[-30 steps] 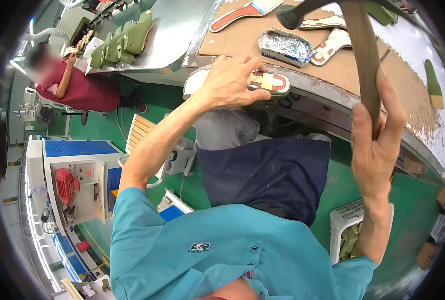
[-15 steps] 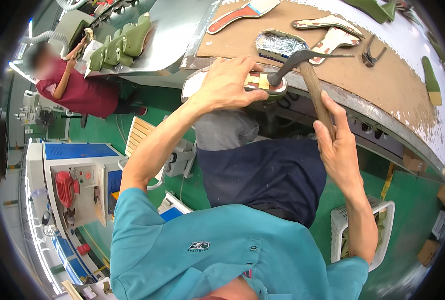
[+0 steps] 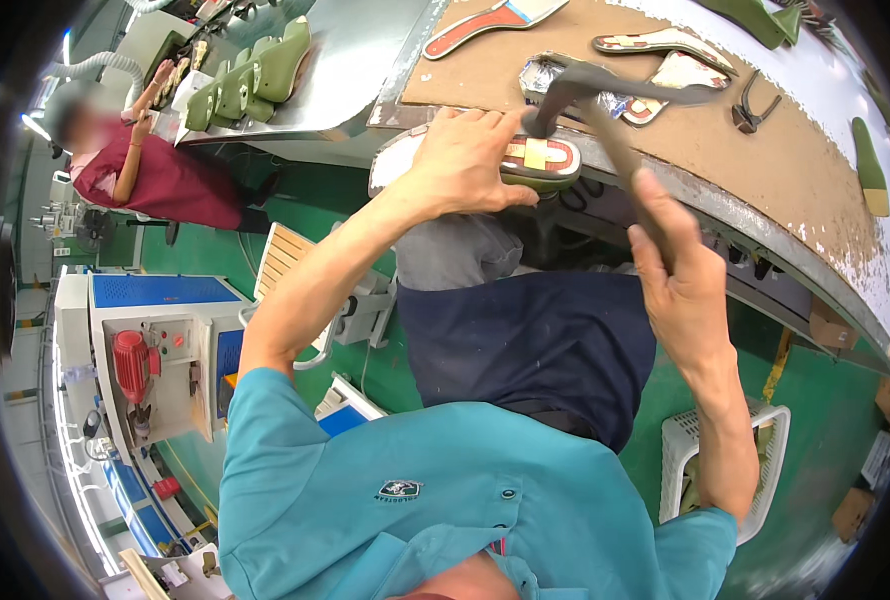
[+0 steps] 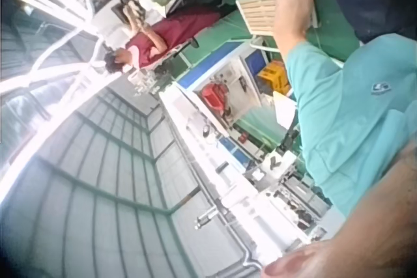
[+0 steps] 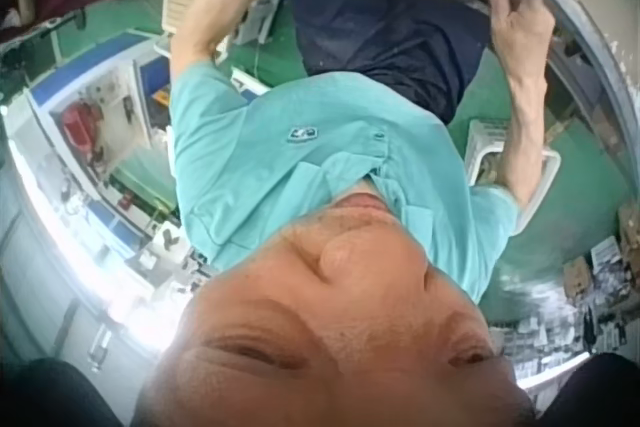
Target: Manually assemble and hammer components of footwear on a production line.
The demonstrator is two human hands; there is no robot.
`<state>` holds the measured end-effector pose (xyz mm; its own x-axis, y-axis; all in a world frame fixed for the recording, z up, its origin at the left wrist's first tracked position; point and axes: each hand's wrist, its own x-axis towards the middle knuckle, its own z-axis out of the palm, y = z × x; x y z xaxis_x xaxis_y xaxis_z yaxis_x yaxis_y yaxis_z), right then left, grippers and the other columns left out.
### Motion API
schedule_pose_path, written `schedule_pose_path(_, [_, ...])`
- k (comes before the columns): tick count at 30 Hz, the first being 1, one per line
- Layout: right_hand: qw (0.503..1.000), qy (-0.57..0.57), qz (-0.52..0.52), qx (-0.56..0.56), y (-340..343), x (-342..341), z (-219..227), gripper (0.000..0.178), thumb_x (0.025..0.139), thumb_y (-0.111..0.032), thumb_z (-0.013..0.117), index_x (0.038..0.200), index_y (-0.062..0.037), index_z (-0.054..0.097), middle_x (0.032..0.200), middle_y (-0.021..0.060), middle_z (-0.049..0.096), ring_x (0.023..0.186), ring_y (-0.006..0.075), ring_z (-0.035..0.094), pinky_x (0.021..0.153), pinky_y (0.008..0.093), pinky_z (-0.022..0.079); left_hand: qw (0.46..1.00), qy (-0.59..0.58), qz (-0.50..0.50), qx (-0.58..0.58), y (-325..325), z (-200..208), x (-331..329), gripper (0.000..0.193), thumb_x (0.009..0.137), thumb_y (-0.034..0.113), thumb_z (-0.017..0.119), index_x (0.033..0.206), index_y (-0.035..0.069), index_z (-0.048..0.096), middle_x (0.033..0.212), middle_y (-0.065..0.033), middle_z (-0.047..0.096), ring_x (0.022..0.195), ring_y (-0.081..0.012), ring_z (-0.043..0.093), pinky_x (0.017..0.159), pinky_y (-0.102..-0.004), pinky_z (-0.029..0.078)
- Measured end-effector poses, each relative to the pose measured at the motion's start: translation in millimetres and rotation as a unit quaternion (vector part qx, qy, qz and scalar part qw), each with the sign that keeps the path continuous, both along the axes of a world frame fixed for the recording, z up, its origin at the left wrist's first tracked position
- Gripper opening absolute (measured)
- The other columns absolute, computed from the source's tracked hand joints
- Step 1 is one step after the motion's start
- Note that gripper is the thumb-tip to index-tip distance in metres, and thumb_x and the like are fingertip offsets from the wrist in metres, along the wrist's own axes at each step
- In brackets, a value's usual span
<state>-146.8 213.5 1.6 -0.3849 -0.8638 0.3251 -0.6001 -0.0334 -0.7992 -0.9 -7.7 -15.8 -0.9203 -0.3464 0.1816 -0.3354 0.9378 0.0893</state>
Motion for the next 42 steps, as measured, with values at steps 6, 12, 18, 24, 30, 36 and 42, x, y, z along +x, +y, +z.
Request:
schedule_pose_path(6, [0.978,0.172,-0.1,0.063,15.9,-42.7,-22.6,0.043,0.09,-0.004,0.055,0.132,-0.0135,0.051,0.124,0.0115,0.059,0.107,0.0224,0.061,0.088,0.0299,0.047,0.997,-0.059,-0.025,0.035,-9.9,6.4,5.3,0.056,0.057,0.041,0.074,0.097,0.004,0.057,0.08,-0.0169,0.065,0.078,-0.0337,0.064,0.067,-0.0445,0.05])
schedule_pose_path(12, [0.903,0.311,-0.263,0.141,103.1,-175.6,-62.4,0.044,0.096,-0.011,0.047,0.138,-0.0209,0.042,0.122,0.0149,0.058,0.108,0.0286,0.059,0.087,0.037,0.046,0.923,0.262,0.212,0.183,-58.0,84.4,46.3,0.076,0.061,0.051,0.073,0.114,0.002,0.048,0.095,-0.0207,0.064,0.089,-0.034,0.064,0.078,-0.0399,0.051])
schedule_pose_path(18, [0.78,0.453,-0.345,0.26,124.7,-230.7,-107.3,0.039,0.095,-0.012,0.046,0.133,-0.0205,0.047,0.107,0.0168,0.058,0.096,0.037,0.055,0.079,0.0444,0.046,0.686,0.609,0.157,0.367,-154.8,49.8,119.2,0.05,0.076,0.019,0.078,0.112,-0.004,0.052,0.103,-0.0129,0.063,0.087,-0.0163,0.062,0.075,-0.0267,0.051])
schedule_pose_path(24, [0.765,0.458,-0.348,0.289,108.3,-235.2,-104.3,0.035,0.095,-0.011,0.044,0.129,-0.0175,0.05,0.113,0.0163,0.056,0.102,0.0359,0.053,0.085,0.0437,0.044,0.81,0.368,0.352,0.291,-199.6,-33.4,113.8,0.049,0.068,0.01,0.073,0.112,-0.004,0.057,0.095,-0.0119,0.065,0.082,-0.0182,0.062,0.074,-0.0307,0.049])
schedule_pose_path(30, [0.789,0.448,-0.321,0.272,102.1,-215.8,-98.6,0.035,0.095,-0.009,0.043,0.128,-0.0154,0.051,0.115,0.0154,0.055,0.102,0.0348,0.053,0.086,0.0433,0.043,0.782,0.339,0.434,0.293,-210.6,-35.4,104.1,0.089,0.062,0.008,0.072,0.14,-0.001,0.029,0.122,-0.0208,0.054,0.11,-0.0287,0.055,0.093,-0.0342,0.046])
schedule_pose_path(36, [0.778,0.454,-0.336,0.273,118.5,-223.6,-95.1,0.036,0.093,-0.007,0.046,0.126,-0.0159,0.054,0.11,0.0142,0.058,0.099,0.034,0.055,0.085,0.0416,0.044,0.816,0.361,0.374,0.251,-266.0,-40.9,118.3,0.086,0.063,0.008,0.072,0.139,0.0,0.031,0.099,-0.0135,0.061,0.087,-0.0199,0.058,0.076,-0.0324,0.048])
schedule_pose_path(42, [0.826,0.419,-0.331,0.181,103.0,-239.2,-78.5,0.031,0.09,-0.004,0.047,0.115,-0.0171,0.06,0.105,0.0104,0.06,0.091,0.032,0.057,0.079,0.0401,0.046,0.898,0.11,0.391,-0.169,-296.6,-12.7,165.5,0.056,0.078,0.013,0.058,0.131,0.006,0.043,0.122,-0.0187,0.054,0.116,-0.0355,0.049,0.096,-0.0442,0.041])
